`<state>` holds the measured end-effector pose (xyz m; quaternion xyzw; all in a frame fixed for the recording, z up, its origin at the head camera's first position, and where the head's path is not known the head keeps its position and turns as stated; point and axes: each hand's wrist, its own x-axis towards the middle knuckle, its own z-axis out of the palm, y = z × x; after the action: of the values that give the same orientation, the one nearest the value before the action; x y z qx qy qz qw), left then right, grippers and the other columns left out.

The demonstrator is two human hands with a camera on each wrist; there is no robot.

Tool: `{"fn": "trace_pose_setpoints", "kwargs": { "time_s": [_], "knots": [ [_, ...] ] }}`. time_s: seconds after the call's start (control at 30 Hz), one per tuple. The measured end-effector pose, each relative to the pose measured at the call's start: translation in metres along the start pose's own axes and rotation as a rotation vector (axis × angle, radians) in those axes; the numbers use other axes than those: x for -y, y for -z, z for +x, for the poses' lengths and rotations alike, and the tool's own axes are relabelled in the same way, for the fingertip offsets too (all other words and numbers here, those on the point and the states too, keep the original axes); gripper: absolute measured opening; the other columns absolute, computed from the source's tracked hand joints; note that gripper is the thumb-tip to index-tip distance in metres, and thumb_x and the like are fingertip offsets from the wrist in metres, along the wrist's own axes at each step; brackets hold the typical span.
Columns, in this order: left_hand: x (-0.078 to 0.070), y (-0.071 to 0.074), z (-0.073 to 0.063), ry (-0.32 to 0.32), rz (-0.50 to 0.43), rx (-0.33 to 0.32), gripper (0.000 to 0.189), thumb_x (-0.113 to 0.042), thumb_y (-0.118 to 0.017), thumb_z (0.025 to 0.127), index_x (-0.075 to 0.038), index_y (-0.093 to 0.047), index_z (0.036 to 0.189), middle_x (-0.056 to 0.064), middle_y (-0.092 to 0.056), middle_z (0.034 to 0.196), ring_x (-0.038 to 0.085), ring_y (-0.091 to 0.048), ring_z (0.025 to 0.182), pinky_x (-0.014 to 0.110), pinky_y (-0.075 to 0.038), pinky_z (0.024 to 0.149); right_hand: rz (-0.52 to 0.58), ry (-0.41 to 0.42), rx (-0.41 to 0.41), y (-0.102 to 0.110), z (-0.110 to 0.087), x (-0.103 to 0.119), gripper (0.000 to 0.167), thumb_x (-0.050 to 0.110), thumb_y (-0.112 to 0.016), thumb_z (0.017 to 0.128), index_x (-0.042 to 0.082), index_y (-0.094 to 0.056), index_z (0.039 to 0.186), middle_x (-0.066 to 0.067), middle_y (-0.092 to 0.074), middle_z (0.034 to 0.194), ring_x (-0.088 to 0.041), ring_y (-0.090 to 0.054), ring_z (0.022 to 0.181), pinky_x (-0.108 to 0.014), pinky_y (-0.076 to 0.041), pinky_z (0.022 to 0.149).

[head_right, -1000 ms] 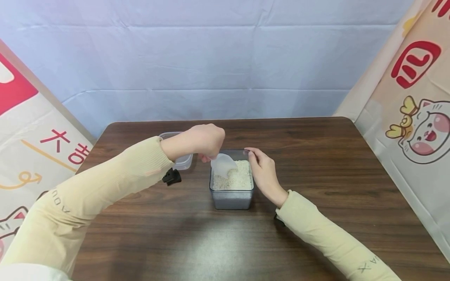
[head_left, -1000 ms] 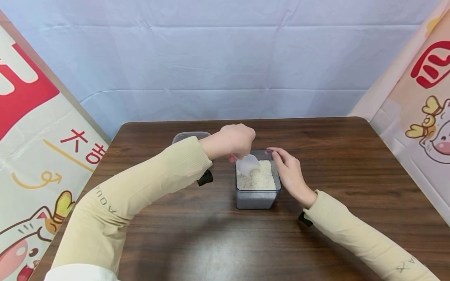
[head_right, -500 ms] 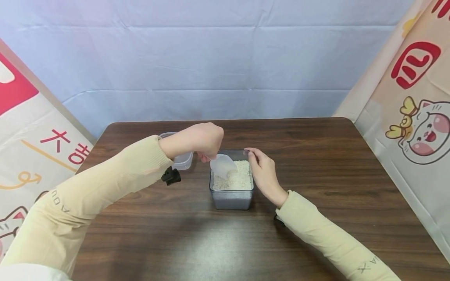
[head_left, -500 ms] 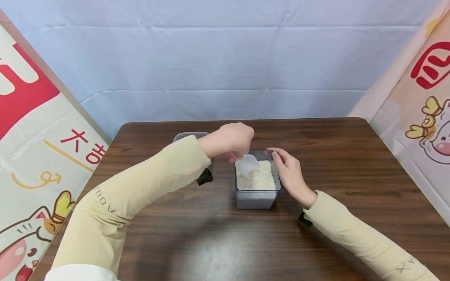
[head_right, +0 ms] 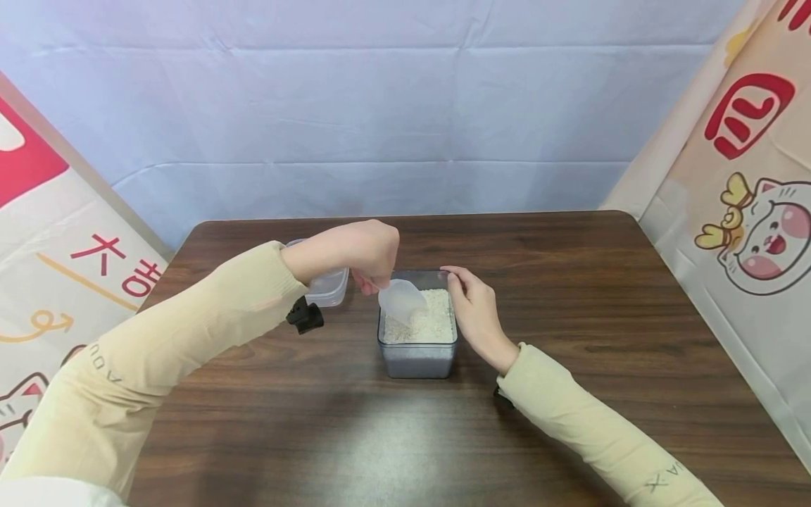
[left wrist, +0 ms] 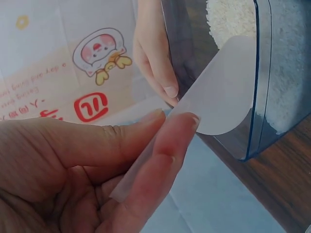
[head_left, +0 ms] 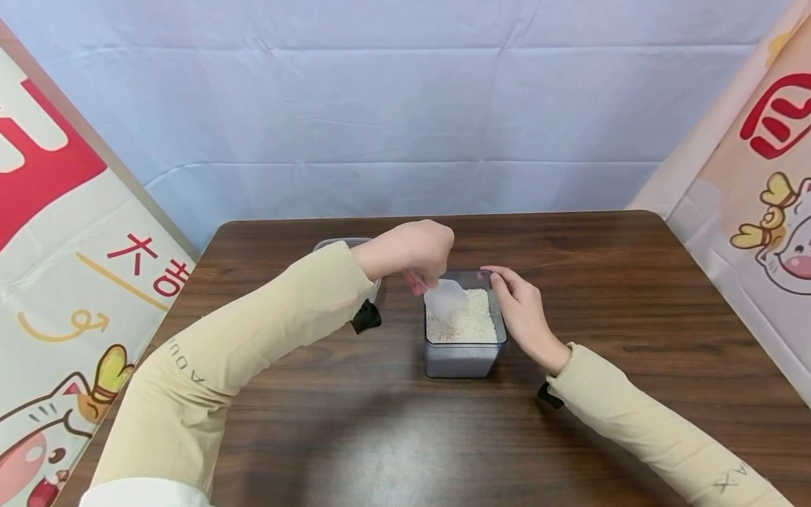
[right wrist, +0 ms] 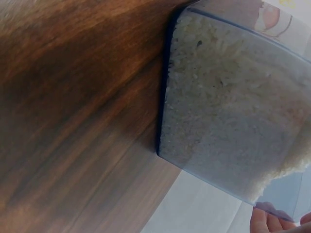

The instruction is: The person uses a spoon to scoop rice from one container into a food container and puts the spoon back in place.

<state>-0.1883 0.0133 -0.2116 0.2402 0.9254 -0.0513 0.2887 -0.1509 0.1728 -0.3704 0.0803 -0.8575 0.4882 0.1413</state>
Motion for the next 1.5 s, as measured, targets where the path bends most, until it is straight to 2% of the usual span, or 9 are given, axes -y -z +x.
{"fn": "trace_pose_setpoints", "kwargs": {
  "time_s": [0.17,0.4,0.53,0.77,0.97,1.1,1.2,1.5],
  "knots": [
    [0.002,0.0,0.007,0.016,0.028,0.048,0.025,-0.004,-0.052,0.083,-0.011,-0.064,0.062,-0.002,-0.064,0.059,0.007,-0.047,0.041,0.018,-0.018,0.038,0.005,-0.005,0.0,0.0,0.0,0.0,0.033,0.022,-0.039,0.099,0.003,-0.06,0.115,-0.01,-0.065,0.107,-0.018,-0.057,0.103,-0.026,-0.046,0.082],
    [0.006,-0.001,0.011,0.076,-0.028,0.069,0.022,-0.004,-0.055,0.079,-0.012,-0.07,0.066,-0.004,-0.066,0.063,0.005,-0.051,0.043,0.016,-0.02,0.037,0.01,-0.003,-0.001,0.0,0.0,0.0,0.033,0.022,-0.039,0.099,0.002,-0.059,0.115,-0.01,-0.065,0.107,-0.018,-0.056,0.104,-0.025,-0.045,0.082],
    [0.01,-0.004,0.01,0.078,-0.108,0.065,0.026,0.0,-0.05,0.075,-0.011,-0.073,0.067,-0.004,-0.067,0.064,0.004,-0.053,0.044,0.016,-0.018,0.038,0.014,0.001,0.002,0.0,-0.001,0.0,0.033,0.022,-0.039,0.099,0.002,-0.059,0.115,-0.011,-0.064,0.107,-0.018,-0.056,0.104,-0.026,-0.045,0.082],
    [0.017,-0.009,0.009,0.059,-0.303,0.065,0.017,0.0,-0.056,0.08,-0.003,-0.069,0.069,0.002,-0.066,0.062,0.007,-0.055,0.046,0.015,-0.035,0.039,0.012,0.0,0.004,0.0,0.0,0.0,0.033,0.023,-0.038,0.099,0.003,-0.059,0.115,-0.011,-0.064,0.107,-0.019,-0.056,0.103,-0.021,-0.044,0.078],
    [0.021,-0.015,0.009,0.038,-0.378,0.063,0.021,0.005,-0.052,0.075,-0.003,-0.068,0.063,0.002,-0.063,0.057,0.007,-0.053,0.045,0.014,-0.034,0.04,0.011,-0.004,0.004,0.0,0.0,0.0,0.033,0.022,-0.039,0.099,0.003,-0.059,0.115,-0.011,-0.064,0.107,-0.018,-0.056,0.102,-0.02,-0.043,0.076],
    [0.025,-0.017,0.009,0.025,-0.465,0.086,0.019,0.003,-0.055,0.079,-0.002,-0.066,0.064,0.004,-0.063,0.059,0.008,-0.053,0.047,0.015,-0.04,0.042,0.009,0.0,0.0,-0.001,0.0,0.0,0.033,0.022,-0.039,0.099,0.002,-0.059,0.115,-0.011,-0.065,0.107,-0.018,-0.057,0.102,-0.019,-0.043,0.076],
    [0.027,-0.018,0.01,0.018,-0.535,0.107,0.016,0.0,-0.06,0.083,0.001,-0.066,0.068,0.006,-0.063,0.061,0.009,-0.054,0.049,0.017,-0.044,0.045,0.009,0.004,-0.003,-0.001,0.001,0.0,0.033,0.022,-0.039,0.099,0.002,-0.059,0.115,-0.011,-0.065,0.107,-0.018,-0.057,0.103,-0.018,-0.044,0.077],
    [0.033,-0.026,0.015,0.043,-0.736,0.128,0.009,0.001,-0.063,0.083,0.009,-0.066,0.085,0.01,-0.063,0.061,0.012,-0.059,0.051,0.023,-0.055,0.057,0.005,0.006,-0.004,-0.001,0.0,0.0,0.032,0.022,-0.039,0.098,0.003,-0.06,0.114,-0.011,-0.065,0.106,-0.019,-0.057,0.103,-0.02,-0.044,0.078]
  ]
}}
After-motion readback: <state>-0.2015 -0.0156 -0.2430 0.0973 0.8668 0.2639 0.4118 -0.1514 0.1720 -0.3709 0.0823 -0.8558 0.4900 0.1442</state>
